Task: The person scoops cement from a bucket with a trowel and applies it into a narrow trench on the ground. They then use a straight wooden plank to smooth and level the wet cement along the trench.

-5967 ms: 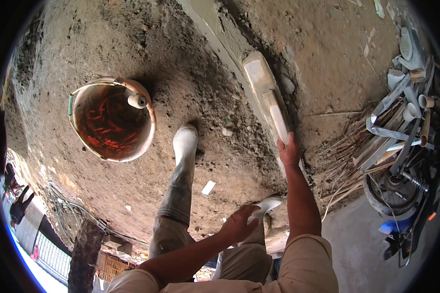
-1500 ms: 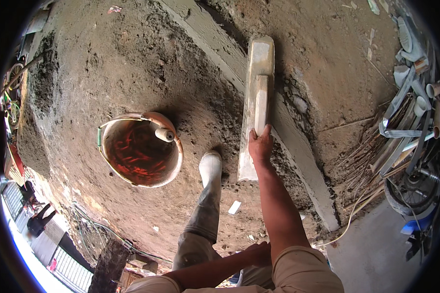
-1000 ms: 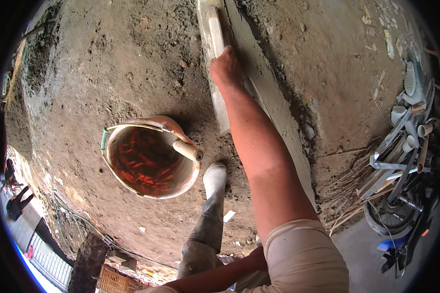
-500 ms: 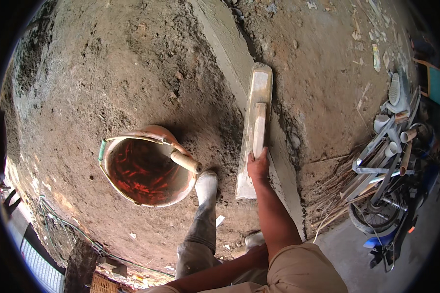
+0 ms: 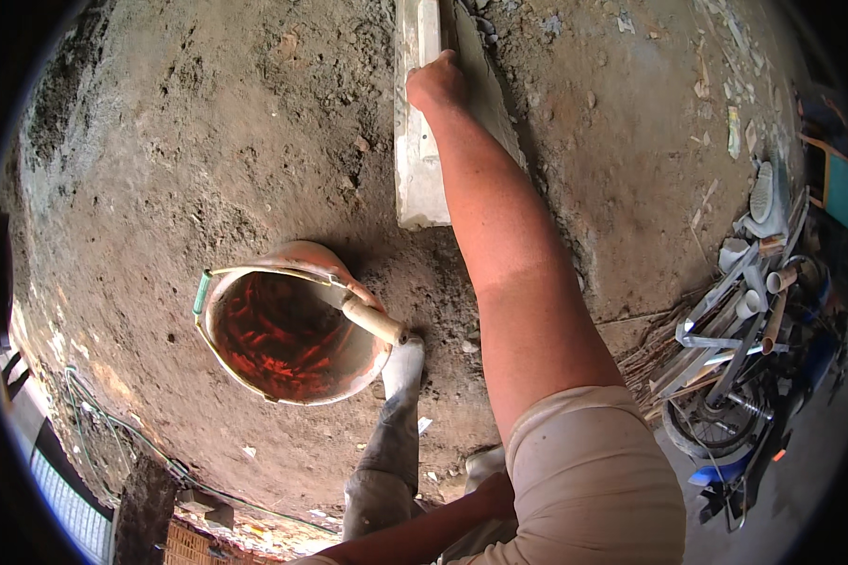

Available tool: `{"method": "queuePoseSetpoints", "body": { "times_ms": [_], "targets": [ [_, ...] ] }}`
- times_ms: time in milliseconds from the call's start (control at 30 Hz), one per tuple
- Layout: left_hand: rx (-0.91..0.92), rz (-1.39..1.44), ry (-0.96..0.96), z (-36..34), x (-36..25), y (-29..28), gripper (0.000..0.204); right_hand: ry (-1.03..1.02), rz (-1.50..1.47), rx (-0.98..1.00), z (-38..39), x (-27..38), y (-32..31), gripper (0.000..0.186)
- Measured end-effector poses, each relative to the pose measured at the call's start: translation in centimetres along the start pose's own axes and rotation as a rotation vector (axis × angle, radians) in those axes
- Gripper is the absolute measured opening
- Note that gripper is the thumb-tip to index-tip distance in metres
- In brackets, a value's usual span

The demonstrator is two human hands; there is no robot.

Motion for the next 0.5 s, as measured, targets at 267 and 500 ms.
{"method": "queuePoseSetpoints", "body": {
  "times_ms": [267,500],
  "targets": [
    [-0.252,0.012,-0.084,-2.7,2.3,4.0,0.054,0.173,0.025,0.021,14.6,-15.9,-0.2,0.064],
    [-0.343,0.117,-0.124,-0.2,1.6,2.2,0.050,0.141,0.091,-0.116,30.9,-34.7,-5.3,0.066]
  ]
}}
Point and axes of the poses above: each hand's wrist, its own z-axis away from the middle knuckle, its own y-axis out of the palm, x = y × z, the point moved 1 cm from there along -z, towards the middle knuckle, and after that the axes turned 3 degrees about -z, right-handed, at the moved point
